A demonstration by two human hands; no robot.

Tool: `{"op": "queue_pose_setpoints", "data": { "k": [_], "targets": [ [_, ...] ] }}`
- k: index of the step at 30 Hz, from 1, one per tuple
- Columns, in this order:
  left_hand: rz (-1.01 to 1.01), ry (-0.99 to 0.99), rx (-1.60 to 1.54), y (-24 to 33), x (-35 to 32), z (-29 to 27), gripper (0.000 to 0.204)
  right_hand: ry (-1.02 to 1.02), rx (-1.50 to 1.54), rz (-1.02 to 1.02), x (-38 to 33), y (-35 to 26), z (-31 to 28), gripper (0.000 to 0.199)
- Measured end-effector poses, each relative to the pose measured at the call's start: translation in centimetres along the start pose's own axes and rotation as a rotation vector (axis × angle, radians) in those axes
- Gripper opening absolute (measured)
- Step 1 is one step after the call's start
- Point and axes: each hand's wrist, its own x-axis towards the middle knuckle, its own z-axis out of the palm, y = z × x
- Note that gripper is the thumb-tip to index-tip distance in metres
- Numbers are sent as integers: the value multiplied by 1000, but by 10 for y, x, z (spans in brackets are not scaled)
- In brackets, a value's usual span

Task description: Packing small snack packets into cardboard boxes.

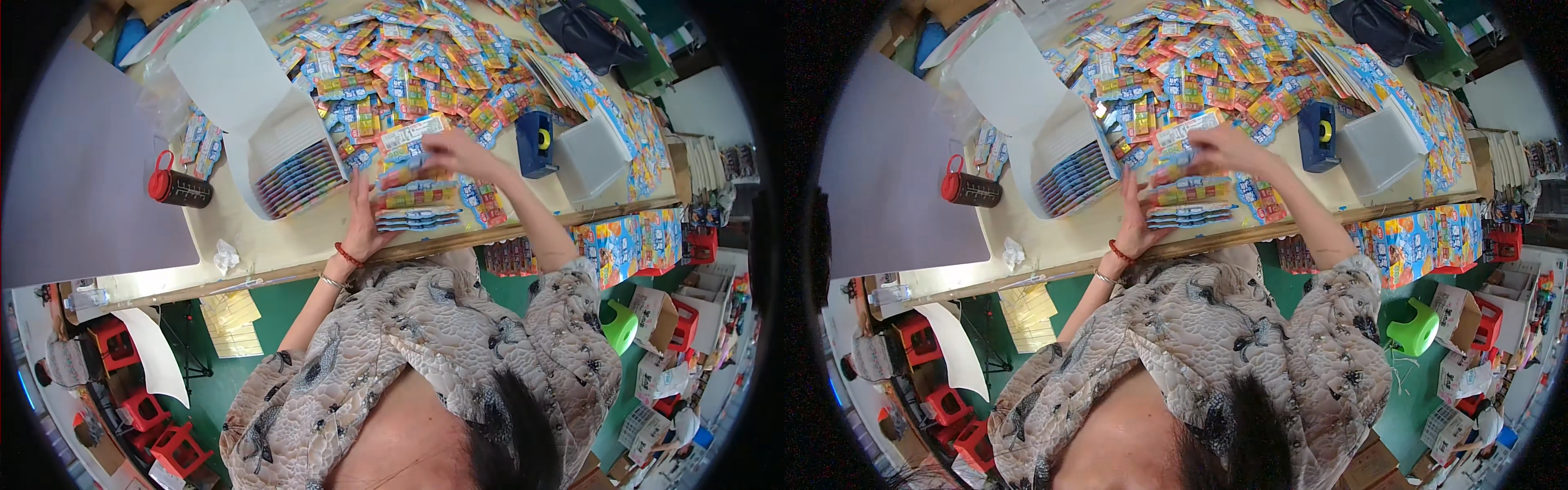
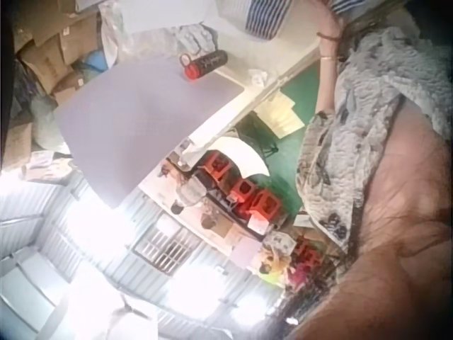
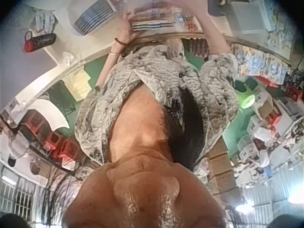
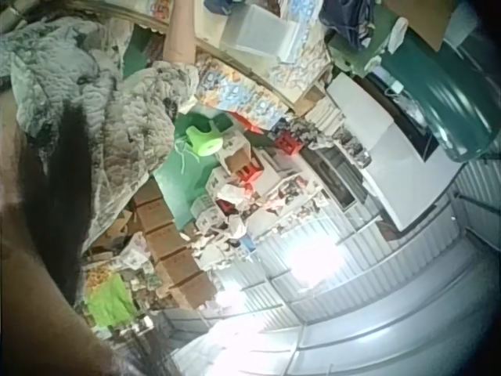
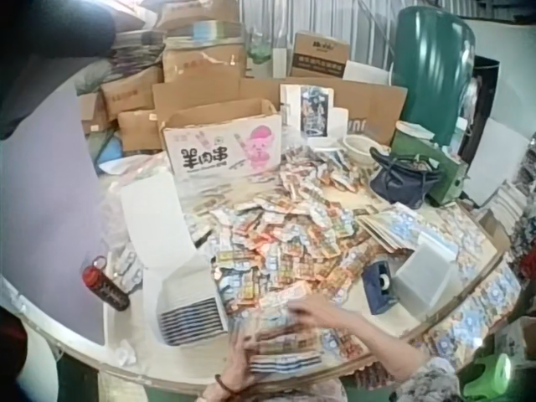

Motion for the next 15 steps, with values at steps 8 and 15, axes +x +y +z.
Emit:
{"op": "queue_pose_setpoints", "data": {
  "k": [8, 15],
  "targets": [
    [-10, -234, 132, 7, 7, -14, 73, 126, -499, -62, 0, 16, 4, 44],
    [-163, -308, -60, 12, 6, -10, 54, 41, -654, -210, 17, 58, 19, 52]
  ]
}}
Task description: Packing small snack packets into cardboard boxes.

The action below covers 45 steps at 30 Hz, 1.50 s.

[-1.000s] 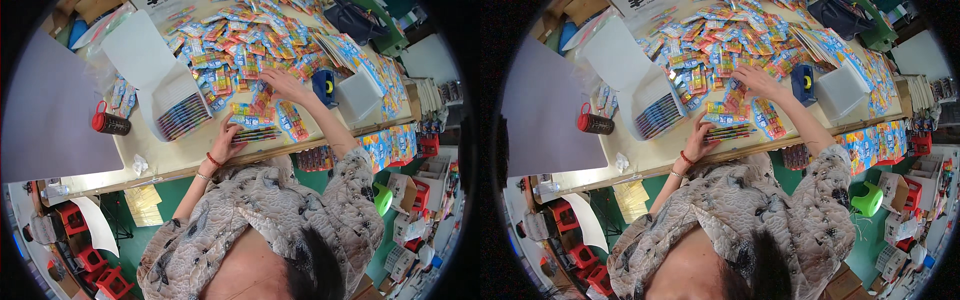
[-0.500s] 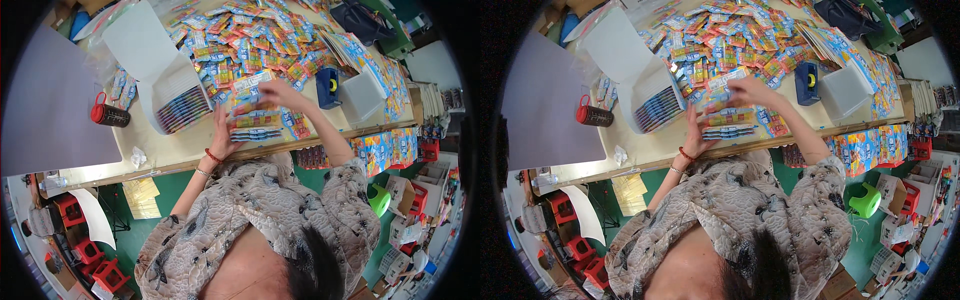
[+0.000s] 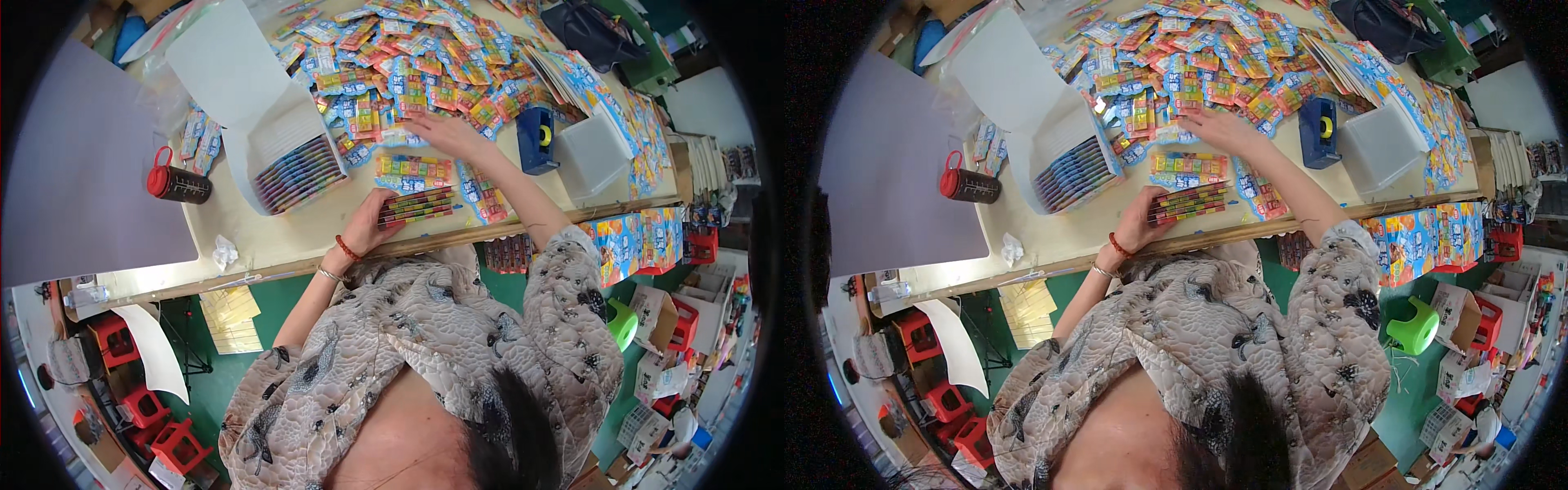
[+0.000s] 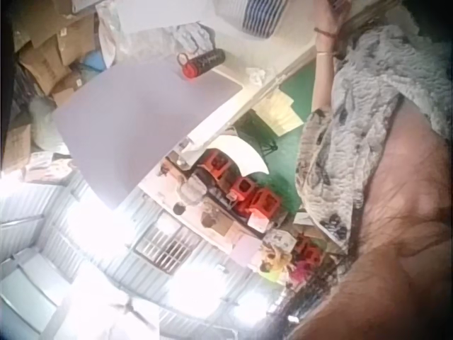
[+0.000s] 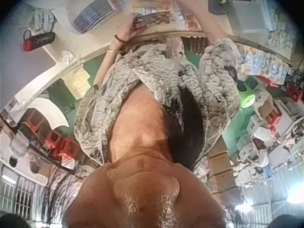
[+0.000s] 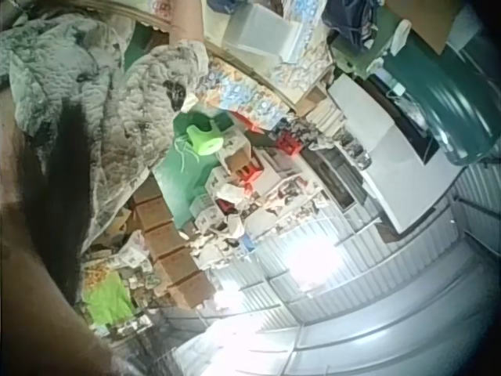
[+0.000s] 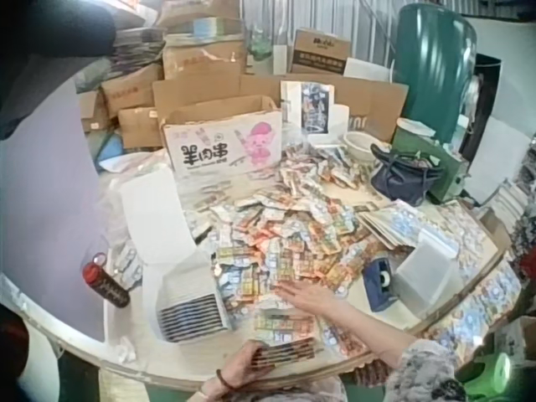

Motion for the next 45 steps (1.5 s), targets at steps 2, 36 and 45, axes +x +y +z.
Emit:
{"op": "queue_pose_setpoints", "data": {
  "k": [2, 36, 45],
  "targets": [
    [-15, -7, -11, -2, -1, 0, 52, 20, 50, 52, -6, 3, 0, 44],
    [-172, -82, -211, -3, 1, 5, 63, 456, 333, 1268, -25, -11, -3, 67],
    [174, 236, 71, -5, 5, 8, 114, 317, 828, 563, -15, -57, -48, 11]
  ]
}}
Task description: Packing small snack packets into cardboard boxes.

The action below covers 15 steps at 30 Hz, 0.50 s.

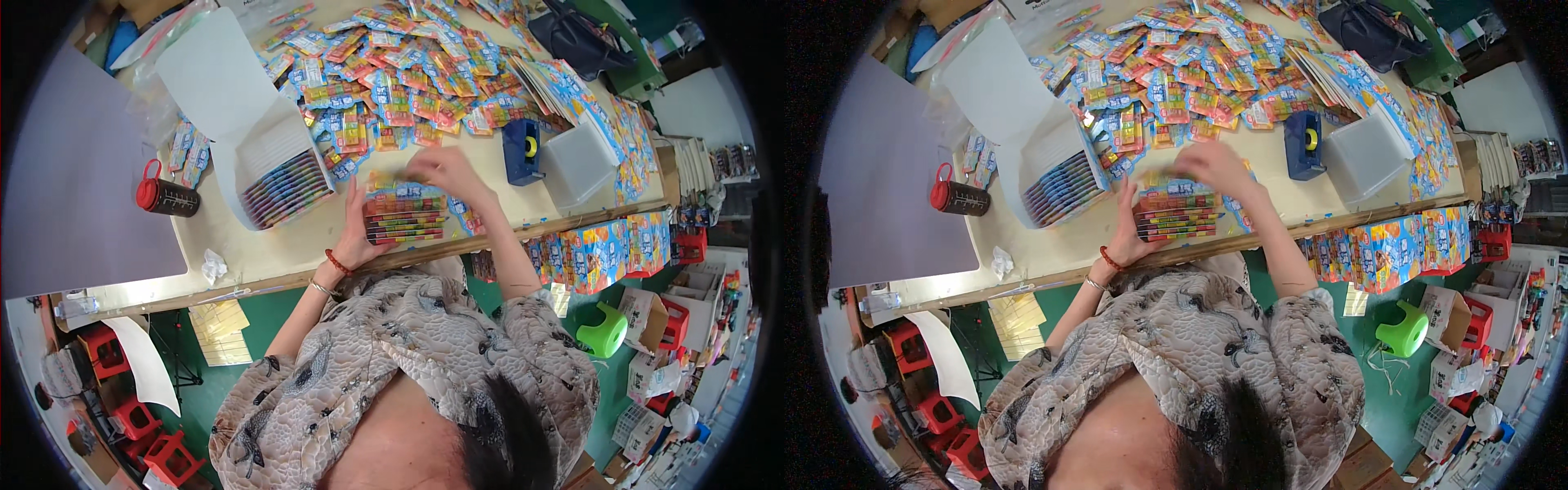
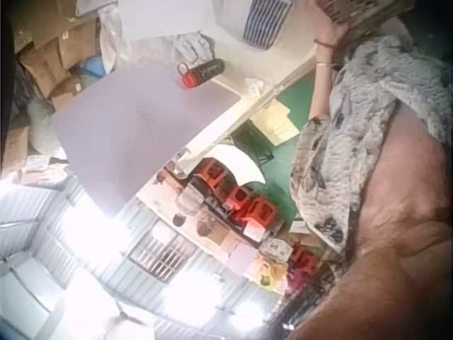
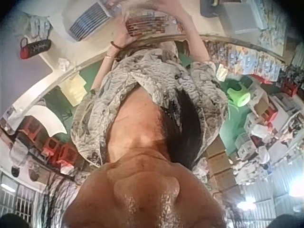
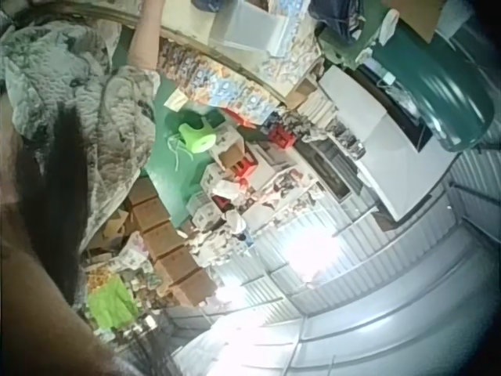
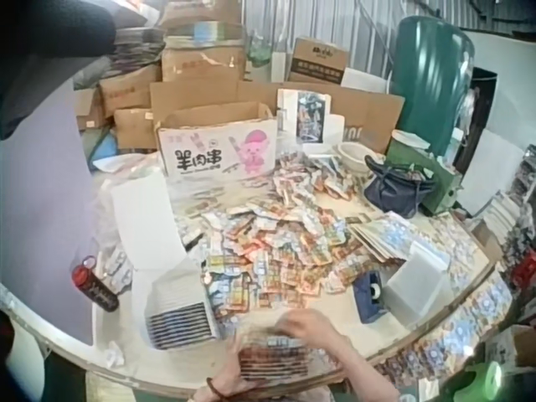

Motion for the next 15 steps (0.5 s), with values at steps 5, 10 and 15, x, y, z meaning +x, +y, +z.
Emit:
{"op": "queue_pose_setpoints", "data": {
  "k": [5, 10, 15],
  "targets": [
    [-182, -47, -383, 5, -4, 4, 128, -551, -401, -234, 33, -30, 7, 19],
    [-187, -21, -206, -3, -10, 5, 120, -750, -515, -291, 34, -40, 26, 29],
    [-118, -185, -79, 7, -5, -7, 90, -926, -64, 161, 28, -15, 11, 36]
  ]
}}
